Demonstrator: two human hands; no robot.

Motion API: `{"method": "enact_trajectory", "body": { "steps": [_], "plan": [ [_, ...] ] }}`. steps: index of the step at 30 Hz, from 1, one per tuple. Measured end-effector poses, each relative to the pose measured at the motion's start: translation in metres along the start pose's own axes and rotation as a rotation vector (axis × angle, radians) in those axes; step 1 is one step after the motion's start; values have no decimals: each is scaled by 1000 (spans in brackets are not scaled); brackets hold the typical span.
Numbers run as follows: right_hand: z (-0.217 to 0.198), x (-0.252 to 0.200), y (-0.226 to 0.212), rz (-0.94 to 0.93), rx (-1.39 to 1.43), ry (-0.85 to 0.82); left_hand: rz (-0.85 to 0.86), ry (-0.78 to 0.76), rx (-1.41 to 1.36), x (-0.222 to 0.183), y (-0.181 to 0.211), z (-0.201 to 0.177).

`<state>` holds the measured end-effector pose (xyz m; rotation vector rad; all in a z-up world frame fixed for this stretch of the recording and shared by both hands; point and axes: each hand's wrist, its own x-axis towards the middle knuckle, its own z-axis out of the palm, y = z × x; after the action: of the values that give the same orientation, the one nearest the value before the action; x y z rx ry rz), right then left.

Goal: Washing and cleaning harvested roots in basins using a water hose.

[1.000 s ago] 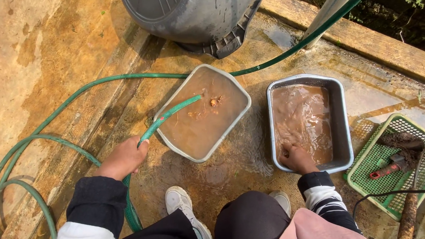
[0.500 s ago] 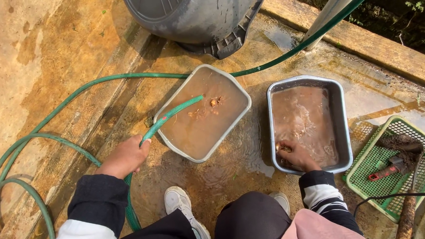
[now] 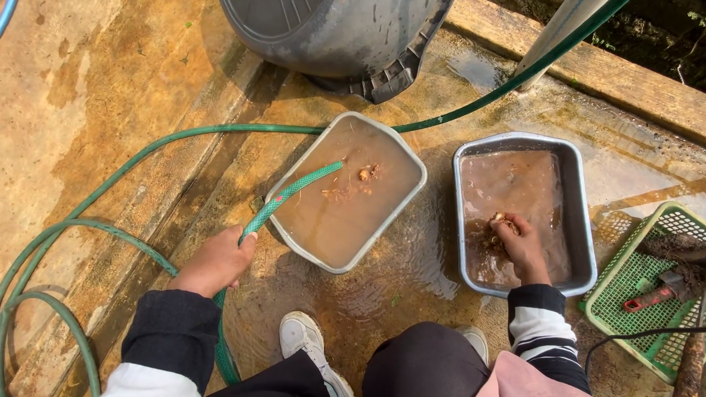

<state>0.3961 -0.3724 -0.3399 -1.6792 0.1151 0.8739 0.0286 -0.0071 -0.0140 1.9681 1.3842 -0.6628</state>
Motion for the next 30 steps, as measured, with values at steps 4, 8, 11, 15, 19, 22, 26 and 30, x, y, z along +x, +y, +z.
{"method": "enact_trajectory", "body": {
  "steps": [4,8,11,15,19,22,26,30],
  "plan": [
    [75,-39,-89,-80,-83,-14,0,18,-11,9,-8,2],
    [163,-39,-139,-74,11,-308,10,20,-8,4,-4,1],
    [197,-33,-161,-148,74,-445,12,28,-10,3,-4,-1],
    [178,-4,-155,-331,129,-400,21,37,-27,1,-2,-3],
    [97,12,-124,-383,15,-109,7,30,-37,8,-9,-2],
    [25,26,-77,-436,-583,290,-11,28,12,6,-7,-1],
    [-28,18,-34,-383,-1094,425,-6,7,-21,8,-6,0],
    [-5,-15,-24,-93,-1189,221,51,20,-66,14,-8,2]
  ]
}}
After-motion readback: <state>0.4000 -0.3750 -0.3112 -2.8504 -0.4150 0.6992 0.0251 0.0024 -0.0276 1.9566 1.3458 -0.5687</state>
